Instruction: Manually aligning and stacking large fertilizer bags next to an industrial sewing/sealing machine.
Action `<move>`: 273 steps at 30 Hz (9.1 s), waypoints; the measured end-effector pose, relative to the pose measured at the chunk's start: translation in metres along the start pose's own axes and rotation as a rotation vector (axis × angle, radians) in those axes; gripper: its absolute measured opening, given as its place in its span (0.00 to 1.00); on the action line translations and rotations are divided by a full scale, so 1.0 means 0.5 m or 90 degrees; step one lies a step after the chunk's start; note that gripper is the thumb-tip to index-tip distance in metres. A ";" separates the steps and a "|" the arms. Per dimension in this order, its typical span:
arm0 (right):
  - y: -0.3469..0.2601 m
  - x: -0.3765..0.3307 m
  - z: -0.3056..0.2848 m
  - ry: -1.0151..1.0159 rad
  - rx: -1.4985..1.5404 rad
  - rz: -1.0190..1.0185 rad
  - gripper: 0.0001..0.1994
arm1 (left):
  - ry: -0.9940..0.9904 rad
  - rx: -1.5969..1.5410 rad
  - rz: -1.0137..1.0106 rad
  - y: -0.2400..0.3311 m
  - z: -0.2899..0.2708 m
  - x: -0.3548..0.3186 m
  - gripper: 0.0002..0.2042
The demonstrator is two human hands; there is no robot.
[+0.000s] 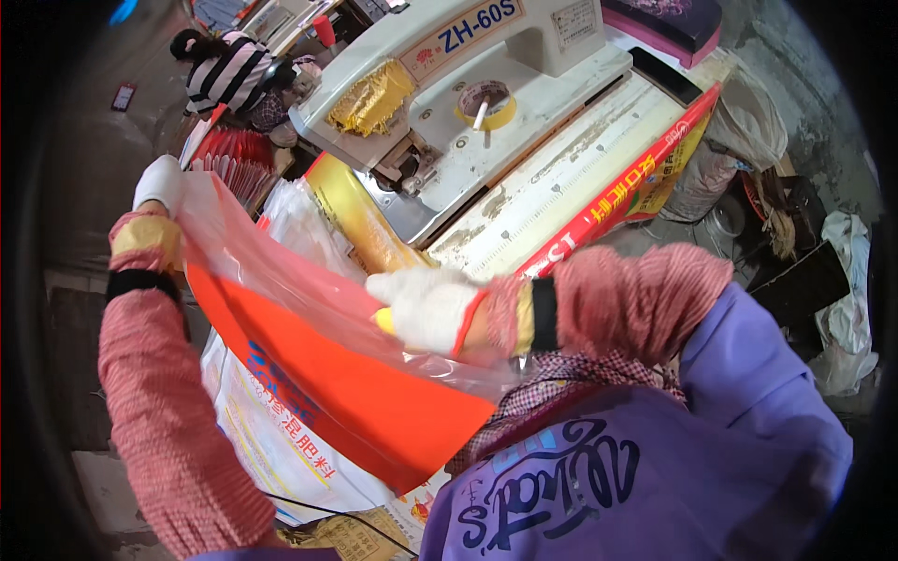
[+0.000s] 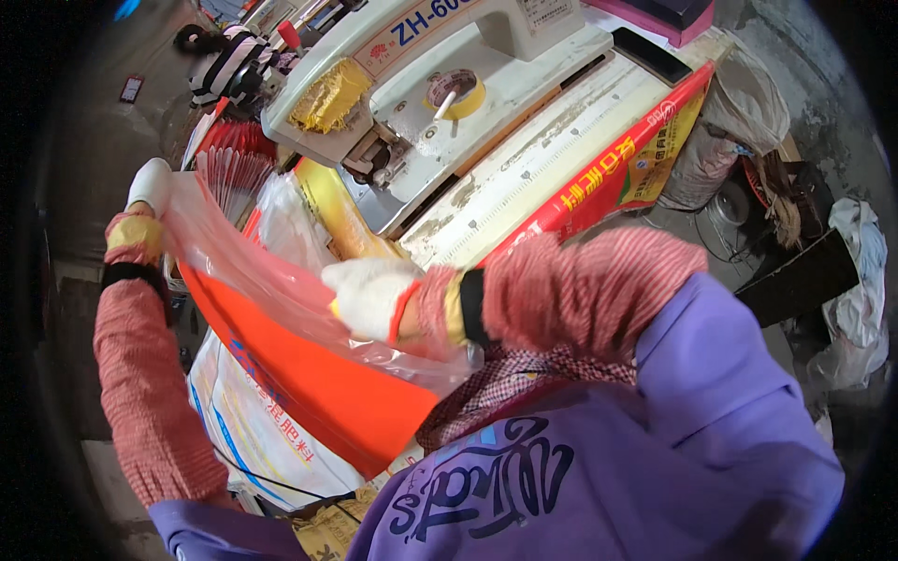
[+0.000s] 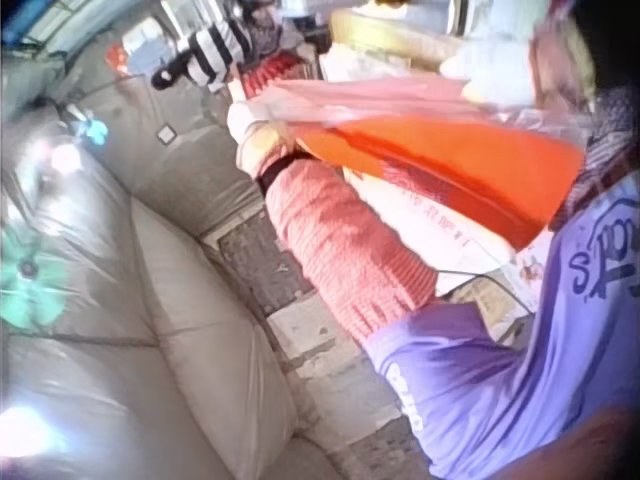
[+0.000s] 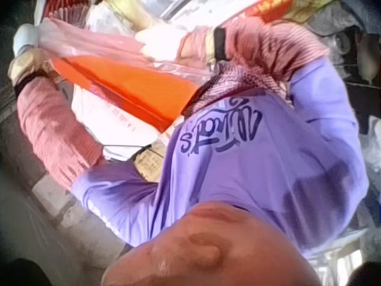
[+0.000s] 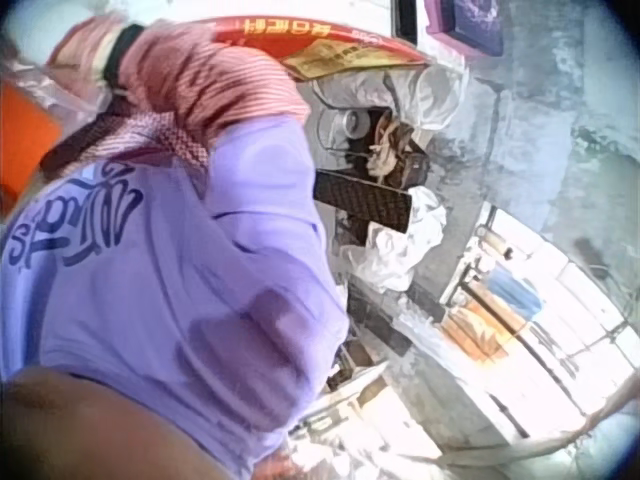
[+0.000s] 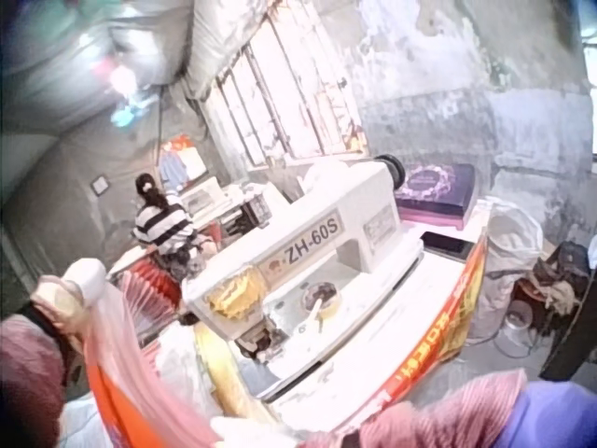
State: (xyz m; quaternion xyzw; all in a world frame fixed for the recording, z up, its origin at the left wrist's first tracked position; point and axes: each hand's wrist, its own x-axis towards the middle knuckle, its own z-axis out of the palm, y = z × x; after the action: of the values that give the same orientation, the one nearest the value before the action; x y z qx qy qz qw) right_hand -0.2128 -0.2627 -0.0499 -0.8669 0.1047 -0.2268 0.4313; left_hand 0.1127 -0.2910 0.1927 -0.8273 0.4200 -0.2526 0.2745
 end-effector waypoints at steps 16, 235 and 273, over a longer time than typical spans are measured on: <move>0.071 -0.284 -0.161 0.150 0.796 0.687 0.12 | 0.063 -0.416 0.155 0.441 0.201 -0.155 0.13; -0.125 0.061 -0.096 0.168 0.168 -0.095 0.11 | 0.054 -0.443 0.099 -0.089 0.222 -0.605 0.45; 0.050 -0.044 -0.100 -0.157 -0.102 0.124 0.09 | 0.332 -0.883 -0.418 -0.175 0.096 -0.788 0.14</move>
State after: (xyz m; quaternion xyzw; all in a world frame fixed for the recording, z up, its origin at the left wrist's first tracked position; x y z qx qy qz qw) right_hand -0.2561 -0.3046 -0.0500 -0.9054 0.1521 -0.0670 0.3906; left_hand -0.0119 0.0926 0.1427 -0.8049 0.2675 -0.1873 -0.4955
